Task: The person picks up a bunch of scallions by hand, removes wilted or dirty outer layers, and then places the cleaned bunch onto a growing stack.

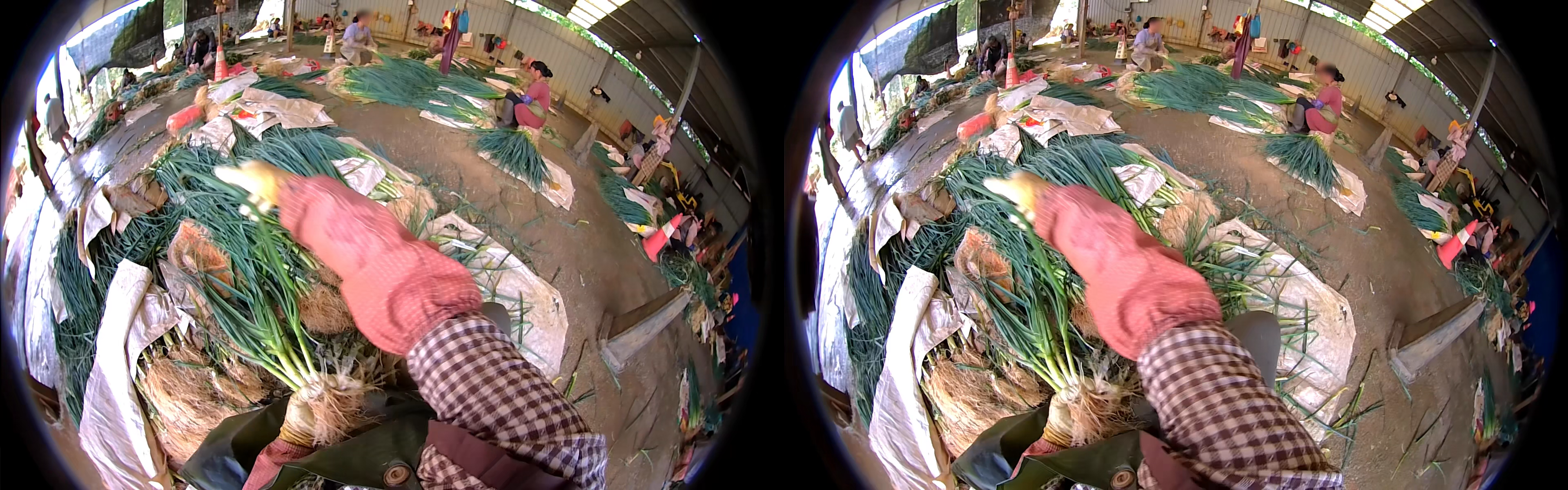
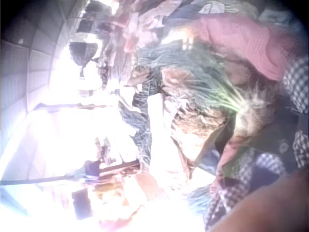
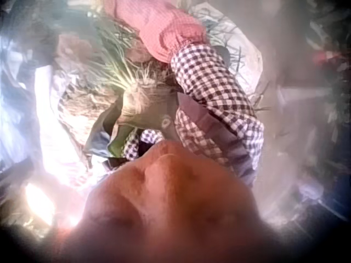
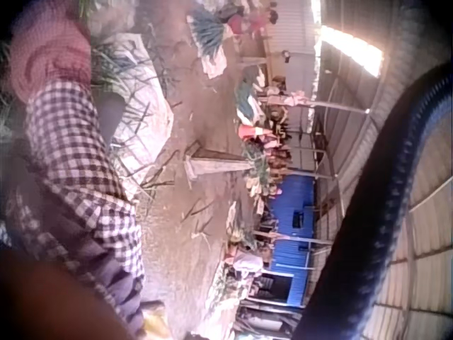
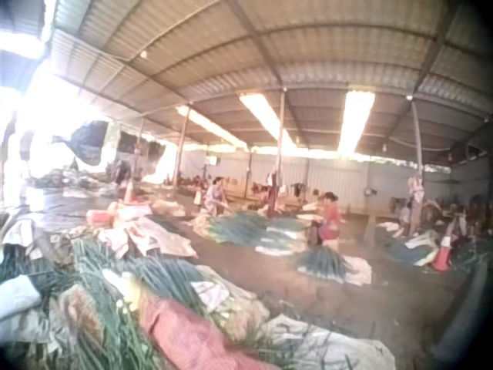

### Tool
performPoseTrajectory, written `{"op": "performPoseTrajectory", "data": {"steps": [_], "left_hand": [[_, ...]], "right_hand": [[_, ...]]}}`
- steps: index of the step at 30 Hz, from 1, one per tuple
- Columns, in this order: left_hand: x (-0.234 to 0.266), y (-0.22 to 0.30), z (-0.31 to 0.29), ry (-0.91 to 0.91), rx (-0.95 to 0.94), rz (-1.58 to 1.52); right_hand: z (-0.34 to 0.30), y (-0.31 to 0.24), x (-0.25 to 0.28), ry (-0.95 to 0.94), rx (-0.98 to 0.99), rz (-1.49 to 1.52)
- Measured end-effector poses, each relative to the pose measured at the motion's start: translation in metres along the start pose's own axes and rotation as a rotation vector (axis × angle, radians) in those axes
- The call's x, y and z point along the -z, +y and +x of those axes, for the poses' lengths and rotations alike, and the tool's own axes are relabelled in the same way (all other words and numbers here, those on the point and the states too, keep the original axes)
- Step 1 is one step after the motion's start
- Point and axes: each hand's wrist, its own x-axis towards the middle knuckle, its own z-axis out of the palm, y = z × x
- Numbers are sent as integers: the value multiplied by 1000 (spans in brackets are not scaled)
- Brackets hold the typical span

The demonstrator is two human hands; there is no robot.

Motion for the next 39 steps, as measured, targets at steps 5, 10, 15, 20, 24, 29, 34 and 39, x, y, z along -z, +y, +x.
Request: {"op": "performPoseTrajectory", "data": {"steps": [5,10,15,20,24,29,34,39], "left_hand": [[6,7,-5,250,-124,87],[11,2,16,453,-248,765],[68,-1,23,587,-169,461],[37,38,17,670,-267,174],[45,44,31,741,-302,274],[52,52,22,752,-276,152],[51,50,41,757,-232,158],[58,52,33,840,-362,171]], "right_hand": [[-93,191,11,-317,-468,-1386],[-144,227,-74,-468,-235,751],[-125,236,-142,-224,-93,346],[-67,235,-27,277,183,-90],[-25,339,97,1250,-165,-806],[0,249,71,689,-113,-261],[-20,234,21,465,25,360],[-79,272,-56,242,-3,-869]]}}
